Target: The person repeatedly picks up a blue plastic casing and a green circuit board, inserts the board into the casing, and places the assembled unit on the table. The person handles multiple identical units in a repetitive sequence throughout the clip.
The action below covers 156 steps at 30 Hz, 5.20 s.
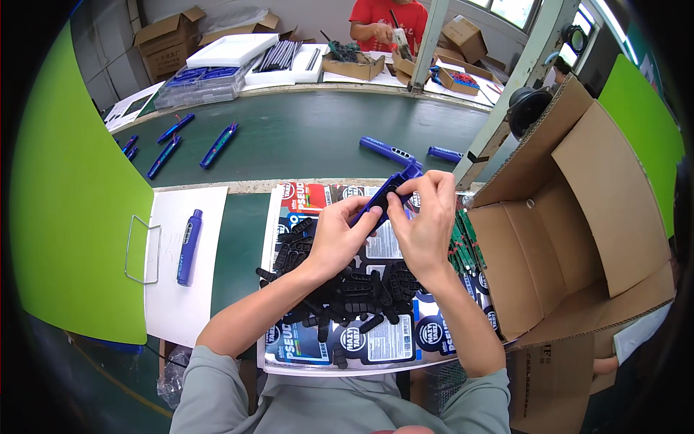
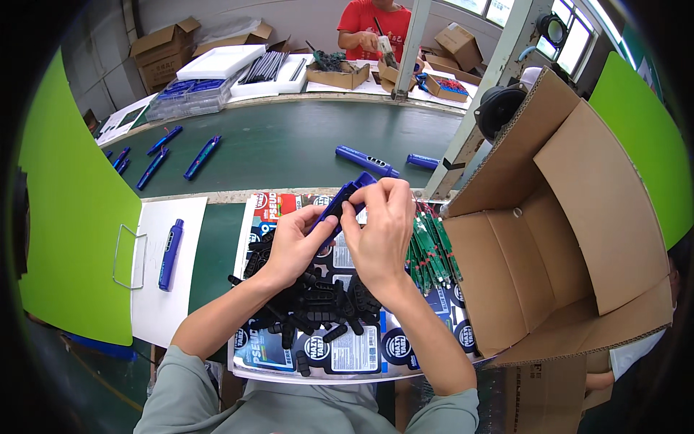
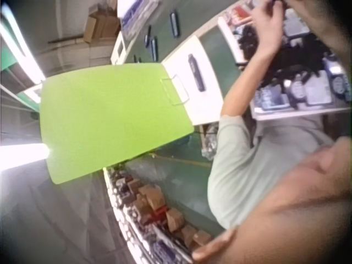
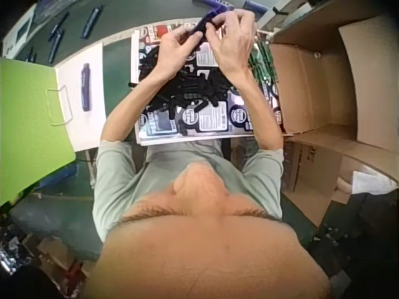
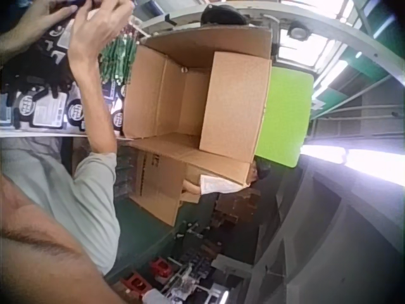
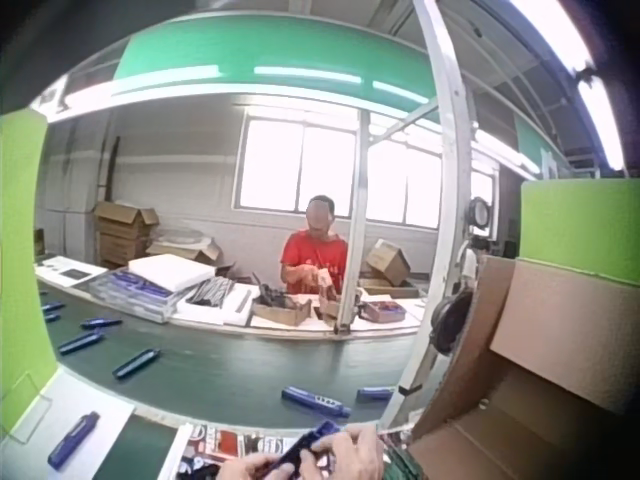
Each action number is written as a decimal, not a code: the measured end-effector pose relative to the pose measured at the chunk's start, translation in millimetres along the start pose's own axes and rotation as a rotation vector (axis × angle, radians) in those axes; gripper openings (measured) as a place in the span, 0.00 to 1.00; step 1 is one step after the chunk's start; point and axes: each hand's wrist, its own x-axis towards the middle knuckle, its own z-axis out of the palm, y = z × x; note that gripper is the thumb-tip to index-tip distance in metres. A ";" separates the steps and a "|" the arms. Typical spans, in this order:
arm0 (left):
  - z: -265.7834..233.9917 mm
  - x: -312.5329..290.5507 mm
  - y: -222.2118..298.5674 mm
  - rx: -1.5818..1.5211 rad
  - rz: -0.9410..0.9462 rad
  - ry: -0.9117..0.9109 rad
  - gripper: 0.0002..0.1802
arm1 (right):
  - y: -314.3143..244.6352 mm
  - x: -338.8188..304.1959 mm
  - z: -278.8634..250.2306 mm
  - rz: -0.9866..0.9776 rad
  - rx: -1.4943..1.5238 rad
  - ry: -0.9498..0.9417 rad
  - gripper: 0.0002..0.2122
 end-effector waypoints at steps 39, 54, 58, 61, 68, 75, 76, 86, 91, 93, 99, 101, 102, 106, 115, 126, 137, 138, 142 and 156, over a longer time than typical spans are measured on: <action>-21.8 -4.9 1.0 -0.207 -0.078 -0.026 0.17 | 26.2 20.9 -62.1 0.345 0.534 -0.206 0.15; -13.3 -17.7 11.7 -0.370 -0.055 -0.097 0.22 | -19.3 -7.4 -7.4 0.249 0.766 -0.152 0.11; -13.4 -17.4 13.0 -0.383 -0.051 -0.097 0.22 | -18.5 -8.3 -6.9 0.222 0.728 -0.152 0.11; -13.7 -16.3 13.8 -0.379 -0.054 -0.098 0.22 | -19.3 -8.4 -7.1 0.223 0.724 -0.152 0.11; -13.2 -14.1 8.3 -0.360 -0.065 -0.091 0.22 | -17.7 -8.3 -6.8 0.265 0.737 -0.184 0.10; -5.6 -15.6 4.3 -0.347 -0.018 -0.087 0.21 | -8.1 1.8 -10.4 0.123 0.458 -0.198 0.10; -5.0 -16.1 5.2 -0.350 -0.029 -0.091 0.21 | -8.2 1.9 -10.5 0.090 0.405 -0.189 0.10; 4.9 -14.3 0.0 -0.216 0.086 -0.021 0.18 | -6.4 -6.5 7.9 0.143 0.302 0.002 0.24; -9.2 -7.6 -6.0 -0.113 0.079 -0.006 0.18 | -7.0 3.6 14.7 0.406 0.562 -0.129 0.29; -20.2 2.2 -3.2 -0.018 0.121 0.017 0.18 | 3.2 4.7 17.8 0.422 0.597 -0.177 0.30; -143.0 96.1 -37.1 0.284 0.105 0.261 0.20 | 33.6 -12.6 16.2 0.191 0.186 -0.523 0.13; -191.4 127.8 -47.5 0.485 0.094 0.362 0.19 | 37.8 -22.1 23.2 0.112 0.126 -0.651 0.12; -210.2 139.5 -52.6 0.565 0.105 0.454 0.17 | 39.9 -23.4 27.7 0.067 0.093 -0.712 0.12; -259.1 172.0 -59.2 1.029 0.017 0.529 0.16 | 29.5 -25.2 57.2 0.033 0.191 -0.752 0.08; -291.1 186.2 -67.1 1.420 -0.110 0.503 0.19 | -6.3 -18.5 139.5 -0.345 0.288 -0.747 0.11; -161.4 189.4 -67.7 1.394 0.571 -0.235 0.25 | 1.5 -11.8 100.9 -0.133 0.347 -0.626 0.12; -69.4 98.1 -14.4 0.103 -0.023 -0.274 0.21 | 58.5 9.3 35.9 0.517 0.680 -0.166 0.07; -58.4 82.2 -10.7 0.032 -0.086 -0.285 0.21 | 54.8 13.1 32.1 0.520 0.680 -0.140 0.07; -32.2 42.3 -7.4 -0.088 -0.127 -0.277 0.22 | 40.6 17.8 23.9 0.359 0.433 -0.136 0.05; 5.4 20.1 -5.0 0.518 0.280 0.039 0.10 | 31.4 -5.1 5.5 0.462 0.305 -0.017 0.19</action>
